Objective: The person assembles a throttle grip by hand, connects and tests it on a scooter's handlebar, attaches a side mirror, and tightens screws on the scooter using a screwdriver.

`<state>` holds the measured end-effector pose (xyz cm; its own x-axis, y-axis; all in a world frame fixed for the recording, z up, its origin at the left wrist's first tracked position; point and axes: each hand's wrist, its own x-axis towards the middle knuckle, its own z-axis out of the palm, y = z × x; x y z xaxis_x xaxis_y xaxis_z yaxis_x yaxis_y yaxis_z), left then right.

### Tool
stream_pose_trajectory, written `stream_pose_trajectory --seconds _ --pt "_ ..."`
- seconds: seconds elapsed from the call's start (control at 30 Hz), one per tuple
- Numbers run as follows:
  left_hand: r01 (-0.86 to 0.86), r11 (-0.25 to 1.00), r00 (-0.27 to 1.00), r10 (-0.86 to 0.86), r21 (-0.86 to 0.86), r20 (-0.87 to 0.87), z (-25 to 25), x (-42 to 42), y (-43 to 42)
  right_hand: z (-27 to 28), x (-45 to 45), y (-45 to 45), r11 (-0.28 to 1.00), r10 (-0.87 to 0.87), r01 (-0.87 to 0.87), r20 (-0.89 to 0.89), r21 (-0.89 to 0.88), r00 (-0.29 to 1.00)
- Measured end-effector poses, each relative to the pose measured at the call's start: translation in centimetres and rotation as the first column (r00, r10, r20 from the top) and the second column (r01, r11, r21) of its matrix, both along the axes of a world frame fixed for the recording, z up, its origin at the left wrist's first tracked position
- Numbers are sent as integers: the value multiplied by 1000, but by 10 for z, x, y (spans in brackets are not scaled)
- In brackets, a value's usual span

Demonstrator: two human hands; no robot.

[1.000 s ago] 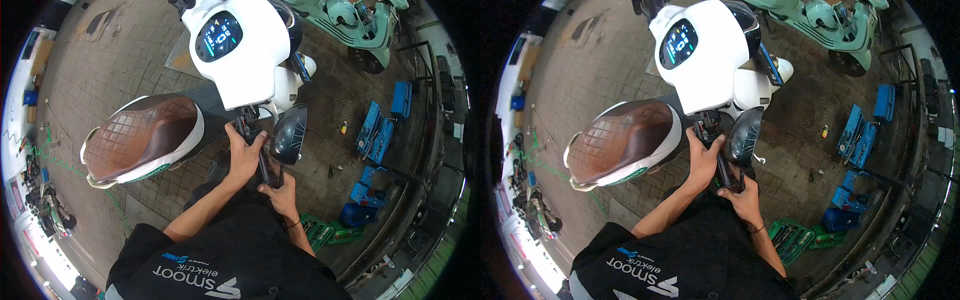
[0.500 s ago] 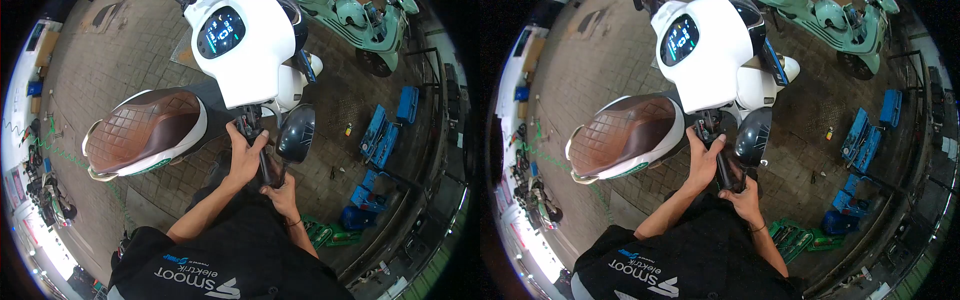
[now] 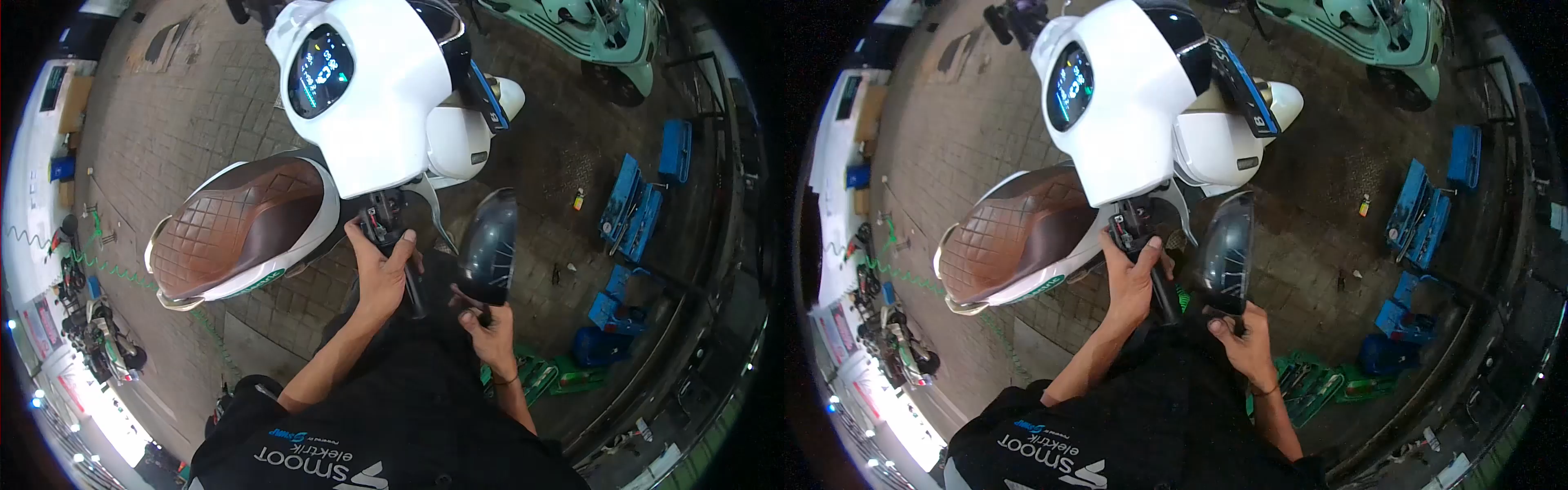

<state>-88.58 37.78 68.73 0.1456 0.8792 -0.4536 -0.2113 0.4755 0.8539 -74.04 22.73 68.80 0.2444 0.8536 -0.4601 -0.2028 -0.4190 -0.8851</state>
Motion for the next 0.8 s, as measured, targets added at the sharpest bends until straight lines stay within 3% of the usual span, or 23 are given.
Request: stream_pose_trajectory --seconds 0.03,0.07,0.13,0.3,0.37,0.47,0.57,0.67,0.8 --pt "9 1000 996 -8 13 -84 4 2 1 3 6 -1 998 -61 62 -50 26 997" --pt "21 1000 995 -20 6 -101 8 4 1 -9 17 -10 998 21 -25 64 55 998" --pt "12 999 968 0 46 -249 13 9 2 -6 27 -7 999 -1 0 29 44 1000" --pt "18 997 938 7 71 -346 18 14 3 -21 50 -6 998 29 -28 -16 59 999" --pt "4 999 900 11 35 -436 24 18 4 -23 52 6 993 -64 68 -49 98 997" --pt "29 991 847 44 129 -530 20 22 7 -37 62 6 994 27 -23 -33 106 999" --pt "9 1000 887 4 25 -462 23 19 9 -35 71 12 992 42 -38 -33 124 999" --pt "25 999 937 -9 42 -348 18 10 13 -40 81 9 996 79 -78 -19 47 997" --pt "39 997 905 -6 70 -425 20 15 13 -54 94 5 993 108 -110 50 48 993"
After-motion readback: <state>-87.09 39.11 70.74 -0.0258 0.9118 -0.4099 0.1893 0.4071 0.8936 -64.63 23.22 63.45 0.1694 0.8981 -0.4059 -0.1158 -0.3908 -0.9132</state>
